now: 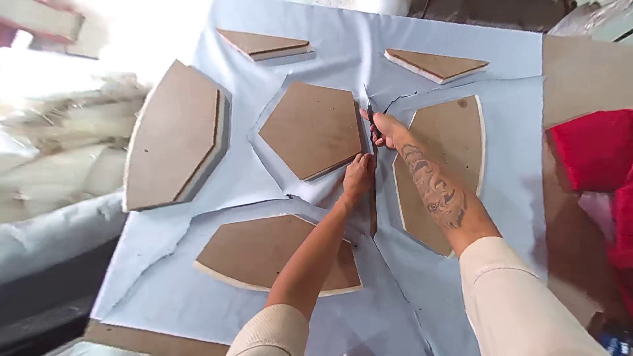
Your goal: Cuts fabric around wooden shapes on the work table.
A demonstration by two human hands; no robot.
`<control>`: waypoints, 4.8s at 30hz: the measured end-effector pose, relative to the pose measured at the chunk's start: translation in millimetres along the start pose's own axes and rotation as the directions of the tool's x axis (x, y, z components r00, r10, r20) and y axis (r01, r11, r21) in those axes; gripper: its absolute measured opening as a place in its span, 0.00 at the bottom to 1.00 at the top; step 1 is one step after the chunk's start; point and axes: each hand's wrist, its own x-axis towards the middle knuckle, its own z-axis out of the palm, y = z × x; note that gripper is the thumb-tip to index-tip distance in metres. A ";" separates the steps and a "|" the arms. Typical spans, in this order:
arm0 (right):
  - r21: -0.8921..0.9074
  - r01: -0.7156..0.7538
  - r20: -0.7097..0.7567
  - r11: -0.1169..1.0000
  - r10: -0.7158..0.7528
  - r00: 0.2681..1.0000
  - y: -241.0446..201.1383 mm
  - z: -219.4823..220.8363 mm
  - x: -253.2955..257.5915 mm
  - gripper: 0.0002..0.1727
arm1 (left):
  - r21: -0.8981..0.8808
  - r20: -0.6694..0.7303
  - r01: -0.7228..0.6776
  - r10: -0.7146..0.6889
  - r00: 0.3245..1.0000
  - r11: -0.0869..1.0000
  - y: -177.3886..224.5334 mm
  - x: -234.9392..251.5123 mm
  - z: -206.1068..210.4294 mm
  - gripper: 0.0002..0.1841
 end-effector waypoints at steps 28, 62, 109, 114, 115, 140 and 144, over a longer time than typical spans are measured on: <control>-0.662 0.275 0.311 0.697 -0.078 0.947 -115.5 -110.9 104.5 0.17 | 0.004 -0.155 -0.089 0.088 0.984 0.996 -6.7 0.3 11.1 0.13; -0.765 0.461 0.456 0.449 -0.127 0.881 -182.1 15.8 150.0 0.22 | -0.083 -0.149 -0.104 0.091 0.985 0.991 -12.8 1.7 12.1 0.12; -0.431 0.283 -0.198 0.857 -0.396 0.897 232.0 -73.3 -254.2 0.14 | -0.426 0.179 0.166 -0.097 0.979 0.889 2.8 -177.0 -124.6 0.16; -0.318 0.291 -0.313 0.902 -0.389 0.866 347.7 -34.7 -318.7 0.11 | -0.661 0.399 0.595 -0.457 0.795 0.458 39.9 -242.2 -106.4 0.28; -0.379 0.303 -0.315 0.875 -0.430 0.846 347.8 -29.8 -317.9 0.15 | -0.721 0.431 0.624 -0.512 0.743 0.300 51.9 -232.8 -95.5 0.30; -0.013 0.405 0.444 0.914 -0.358 0.822 346.4 4.0 -380.3 0.22 | -0.798 0.097 0.377 -0.518 0.850 0.469 33.1 -418.6 -252.6 0.05; -0.044 0.189 0.820 0.981 -0.072 0.568 380.9 16.6 -371.0 0.31 | -0.706 0.177 0.509 -0.573 0.800 0.493 -23.6 -519.2 -277.2 0.06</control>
